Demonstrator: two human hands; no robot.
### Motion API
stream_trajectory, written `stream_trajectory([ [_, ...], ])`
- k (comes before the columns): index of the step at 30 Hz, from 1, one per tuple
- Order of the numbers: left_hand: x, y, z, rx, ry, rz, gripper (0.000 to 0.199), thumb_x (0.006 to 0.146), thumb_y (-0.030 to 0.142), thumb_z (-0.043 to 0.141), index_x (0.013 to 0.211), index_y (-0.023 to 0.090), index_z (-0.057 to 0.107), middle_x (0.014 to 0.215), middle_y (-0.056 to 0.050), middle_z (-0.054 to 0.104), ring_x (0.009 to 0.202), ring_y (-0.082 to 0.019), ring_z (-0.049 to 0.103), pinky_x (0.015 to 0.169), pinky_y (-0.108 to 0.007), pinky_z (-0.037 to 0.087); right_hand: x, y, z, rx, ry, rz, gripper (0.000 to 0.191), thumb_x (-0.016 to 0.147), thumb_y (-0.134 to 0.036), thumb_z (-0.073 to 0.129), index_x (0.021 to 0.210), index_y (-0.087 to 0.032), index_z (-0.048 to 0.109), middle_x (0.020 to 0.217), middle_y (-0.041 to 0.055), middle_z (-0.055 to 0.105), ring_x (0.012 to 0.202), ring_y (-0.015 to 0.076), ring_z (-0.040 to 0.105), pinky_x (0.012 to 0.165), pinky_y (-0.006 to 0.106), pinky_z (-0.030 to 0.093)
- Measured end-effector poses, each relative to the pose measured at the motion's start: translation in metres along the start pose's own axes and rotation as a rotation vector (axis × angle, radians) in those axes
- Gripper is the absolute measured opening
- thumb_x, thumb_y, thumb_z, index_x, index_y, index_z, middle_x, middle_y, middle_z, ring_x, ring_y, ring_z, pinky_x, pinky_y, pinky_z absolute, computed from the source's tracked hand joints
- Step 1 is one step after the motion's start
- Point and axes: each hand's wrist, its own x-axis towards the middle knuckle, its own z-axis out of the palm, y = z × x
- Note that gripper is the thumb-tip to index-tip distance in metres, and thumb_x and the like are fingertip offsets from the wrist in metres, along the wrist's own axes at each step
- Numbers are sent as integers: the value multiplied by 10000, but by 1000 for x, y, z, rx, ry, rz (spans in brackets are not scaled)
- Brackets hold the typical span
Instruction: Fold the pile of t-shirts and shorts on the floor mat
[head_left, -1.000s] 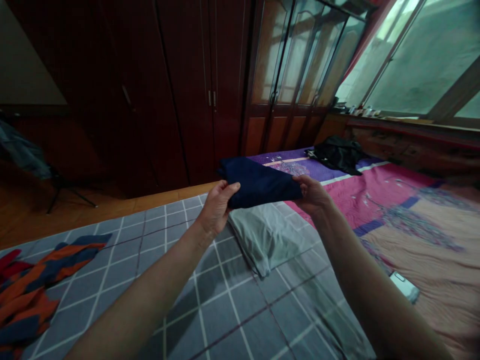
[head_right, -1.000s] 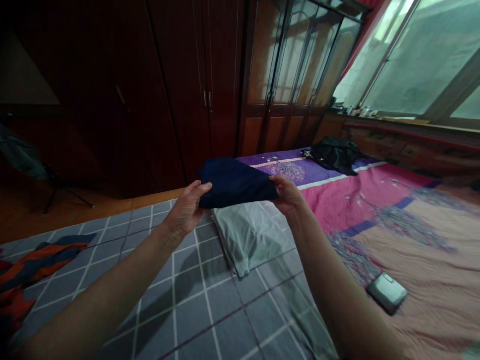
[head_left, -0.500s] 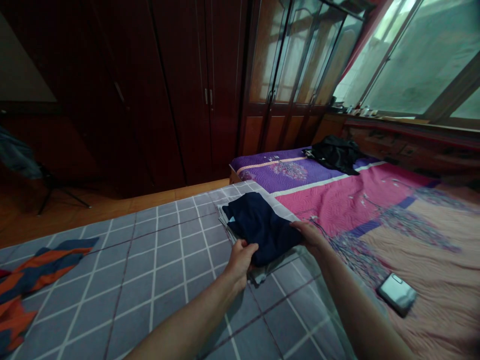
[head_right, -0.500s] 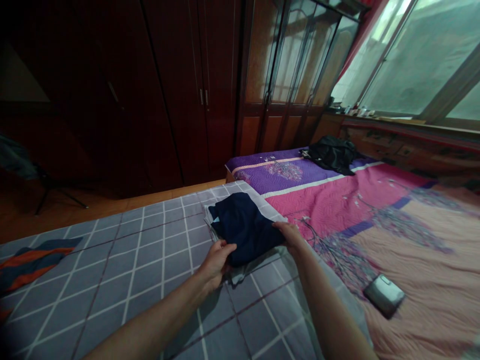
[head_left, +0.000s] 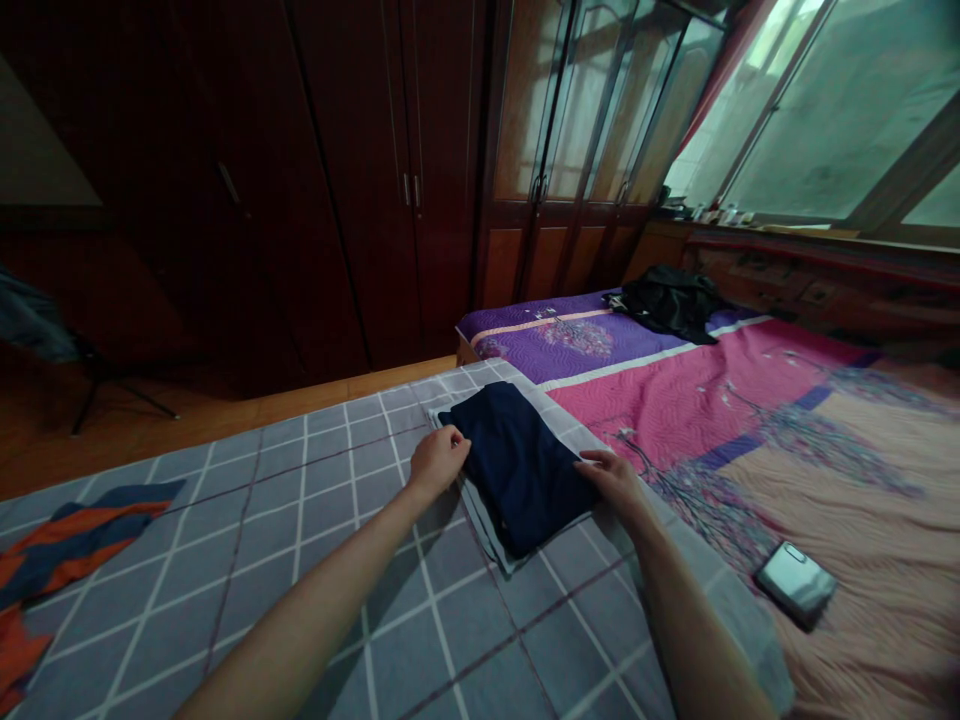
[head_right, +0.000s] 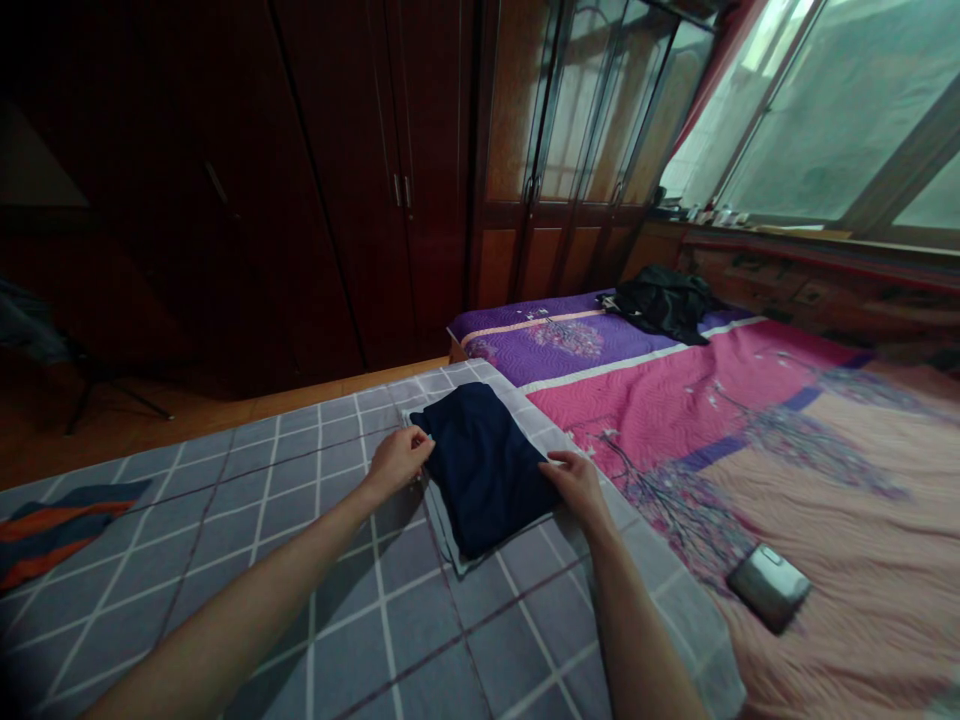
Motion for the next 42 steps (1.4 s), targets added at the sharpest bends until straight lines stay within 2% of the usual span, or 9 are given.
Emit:
stream_trajectory([
  [4, 30, 6, 7, 173, 195, 121, 116, 842, 249, 533, 936, 225, 597, 1078, -61, 619, 1095, -237, 548, 939, -353, 399, -32, -12, 4, -113, 128, -164, 405, 716, -332, 616, 1088, -175, 632, 1029, 98, 643, 977, 274, 597, 874, 430, 458],
  [6, 45, 5, 12, 223, 254, 152, 207, 850, 280, 537, 1044, 224, 581, 1193, -84, 568, 1186, -250, 479, 995, -373, 357, -61, -19, 16, -147, 73, -345, 368, 741, -342, 622, 1082, -208, 648, 1151, 89, 609, 1090, 261, 549, 969, 418, 412],
  [8, 61, 1, 16, 255, 286, 154, 296, 833, 323, 570, 1105, 204, 568, 1250, -117, 535, 1231, -283, 431, 1009, -408, 341, -90, -23, 32, -236, -29, -633, 382, 768, -334, 629, 1123, -195, 642, 1239, 117, 569, 1162, 274, 506, 1001, 442, 397],
  [10, 77, -7, 20, 264, 282, 142, 349, 798, 372, 614, 1097, 193, 584, 1238, -129, 551, 1205, -305, 452, 981, -424, 364, -112, -23, 48, -326, -97, -781, 456, 758, -308, 657, 1192, -176, 611, 1306, 146, 523, 1213, 301, 463, 1008, 482, 396],
  [16, 106, -37, 31, 178, 286, 97, 135, 757, 321, 625, 830, 209, 648, 966, -44, 677, 1006, -237, 588, 878, -322, 425, -125, -10, 65, -387, -83, -849, 477, 746, -187, 633, 1221, -175, 594, 1299, 153, 520, 1213, 307, 452, 978, 496, 431],
  [24, 115, -55, 35, -7, 376, 90, 141, 743, 264, 576, 859, 197, 618, 813, -5, 676, 763, -181, 633, 687, -263, 466, -122, -11, 63, -272, 4, -969, 397, 772, -134, 570, 1161, -205, 607, 1233, 135, 541, 1088, 275, 520, 868, 457, 491],
  [32, 115, -58, 36, -86, 485, 108, 101, 772, 226, 504, 831, 193, 578, 832, -20, 664, 810, -173, 638, 748, -261, 476, -121, -17, 58, -228, -6, -1035, 286, 829, -146, 548, 1097, -213, 619, 1204, 117, 564, 1078, 254, 531, 871, 449, 487],
  [38, 108, -51, 36, -22, 482, 86, 125, 761, 145, 496, 808, 208, 594, 834, -32, 681, 838, -208, 638, 789, -304, 477, -124, -24, 56, -318, -111, -981, 279, 815, -204, 595, 1088, -228, 647, 1165, 112, 595, 1055, 262, 551, 868, 441, 485],
  [42, 98, -43, 32, 30, 499, 100, 265, 779, 102, 471, 994, 201, 588, 987, -63, 677, 972, -220, 614, 895, -337, 460, -125, -23, 55, -353, -111, -999, 306, 818, -331, 618, 1098, -213, 647, 1187, 131, 591, 1064, 286, 548, 868, 461, 479],
])
